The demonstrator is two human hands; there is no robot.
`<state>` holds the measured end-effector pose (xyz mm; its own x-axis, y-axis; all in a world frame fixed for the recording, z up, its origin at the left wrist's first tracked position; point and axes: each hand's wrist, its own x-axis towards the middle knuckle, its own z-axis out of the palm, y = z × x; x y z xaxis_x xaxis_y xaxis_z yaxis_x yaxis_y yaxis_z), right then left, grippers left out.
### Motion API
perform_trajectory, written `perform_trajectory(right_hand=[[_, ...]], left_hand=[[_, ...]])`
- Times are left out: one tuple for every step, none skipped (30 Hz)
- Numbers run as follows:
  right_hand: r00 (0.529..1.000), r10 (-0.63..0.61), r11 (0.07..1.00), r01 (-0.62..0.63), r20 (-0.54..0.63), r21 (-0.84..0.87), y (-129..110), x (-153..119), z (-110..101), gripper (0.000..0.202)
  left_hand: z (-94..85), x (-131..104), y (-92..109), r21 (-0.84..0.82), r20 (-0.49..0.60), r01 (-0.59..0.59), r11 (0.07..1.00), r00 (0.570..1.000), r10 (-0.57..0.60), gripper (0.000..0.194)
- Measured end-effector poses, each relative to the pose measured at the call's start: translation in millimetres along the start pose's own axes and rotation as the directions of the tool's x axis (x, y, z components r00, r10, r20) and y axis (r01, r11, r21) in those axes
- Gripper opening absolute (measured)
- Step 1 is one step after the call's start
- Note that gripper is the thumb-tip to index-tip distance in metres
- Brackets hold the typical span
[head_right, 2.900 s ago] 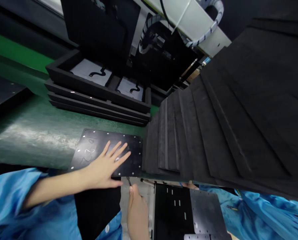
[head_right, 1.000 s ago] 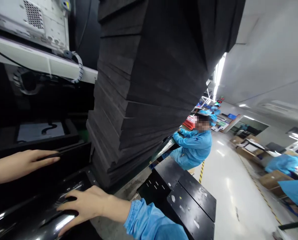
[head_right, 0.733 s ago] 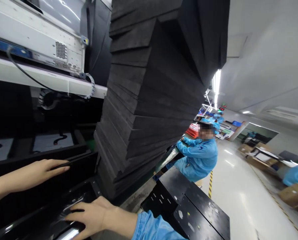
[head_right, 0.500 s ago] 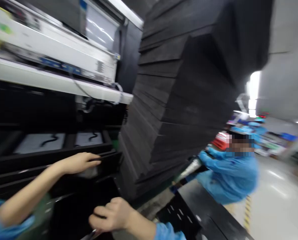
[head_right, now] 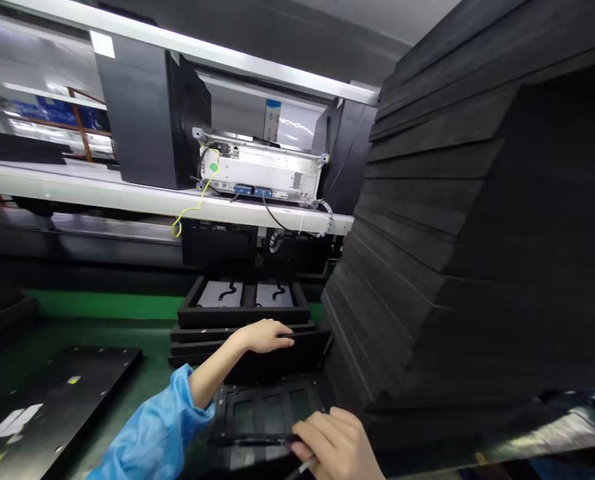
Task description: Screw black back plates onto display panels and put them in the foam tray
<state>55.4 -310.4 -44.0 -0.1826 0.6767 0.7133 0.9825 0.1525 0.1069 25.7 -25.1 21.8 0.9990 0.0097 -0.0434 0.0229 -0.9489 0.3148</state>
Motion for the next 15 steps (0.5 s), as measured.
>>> perform_trajectory(right_hand=[[0.997, 0.074, 0.995, -0.072, -0.029, 0.064, -3, 5, -13, 0.010], [0.984, 0.173, 0.978, -0.166, -0.046, 0.125, -4, 8, -25, 0.010], [0.956, 0.291, 0.942, -0.279, -0.042, 0.187, -4, 12, -36, 0.014], [0.907, 0.420, 0.881, -0.402, -0.023, 0.250, -3, 14, -44, 0.021], [0.841, 0.541, 0.799, -0.517, 0.009, 0.308, -1, 15, -51, 0.029], [0.764, 0.644, 0.703, -0.613, 0.044, 0.360, 1, 16, -55, 0.035], [0.691, 0.719, 0.611, -0.683, 0.082, 0.401, 3, 15, -57, 0.040], [0.629, 0.769, 0.532, -0.726, 0.109, 0.436, 5, 13, -57, 0.044], [0.584, 0.803, 0.471, -0.747, 0.124, 0.469, 5, 10, -55, 0.047], [0.548, 0.825, 0.420, -0.759, 0.139, 0.497, 4, 6, -52, 0.049], [0.518, 0.841, 0.376, -0.767, 0.157, 0.520, 0, -1, -47, 0.050], [0.492, 0.854, 0.339, -0.772, 0.168, 0.538, -4, -9, -41, 0.052], [0.467, 0.866, 0.305, -0.774, 0.175, 0.555, -11, -18, -34, 0.054], [0.431, 0.886, 0.267, -0.778, 0.174, 0.568, -18, -29, -28, 0.056], [0.377, 0.912, 0.221, -0.783, 0.161, 0.581, -26, -42, -22, 0.058]], left_hand=[[0.8, 1, -1, 0.000, -0.002, -0.005, 1.000, 1.000, 0.005, 0.041], [1.5, 1, -1, 0.000, -0.006, -0.009, 1.000, 1.000, 0.009, 0.041], [1.9, 1, -1, 0.000, -0.009, -0.014, 1.000, 1.000, 0.014, 0.040], [2.0, 0, 0, 0.002, -0.015, -0.019, 1.000, 1.000, 0.019, 0.039], [1.7, -2, 1, 0.005, -0.024, -0.024, 1.000, 0.999, 0.025, 0.038], [1.3, -5, 3, 0.011, -0.035, -0.029, 1.000, 0.999, 0.029, 0.037], [1.0, -9, 6, 0.020, -0.047, -0.033, 0.999, 0.998, 0.034, 0.035], [1.1, -13, 10, 0.031, -0.060, -0.036, 0.999, 0.997, 0.038, 0.033], [2.5, -18, 14, 0.042, -0.073, -0.039, 0.998, 0.996, 0.042, 0.031], [5.6, -23, 18, 0.053, -0.088, -0.041, 0.998, 0.995, 0.046, 0.030], [11.4, -27, 23, 0.062, -0.102, -0.042, 0.997, 0.994, 0.049, 0.028], [20.5, -31, 28, 0.066, -0.115, -0.040, 0.997, 0.992, 0.048, 0.027], [33.3, -35, 33, 0.063, -0.122, -0.033, 0.997, 0.992, 0.041, 0.027], [49.9, -37, 38, 0.066, -0.142, -0.030, 0.997, 0.989, 0.039, 0.026], [69.9, -39, 44, 0.075, -0.180, -0.029, 0.997, 0.983, 0.042, 0.025]])
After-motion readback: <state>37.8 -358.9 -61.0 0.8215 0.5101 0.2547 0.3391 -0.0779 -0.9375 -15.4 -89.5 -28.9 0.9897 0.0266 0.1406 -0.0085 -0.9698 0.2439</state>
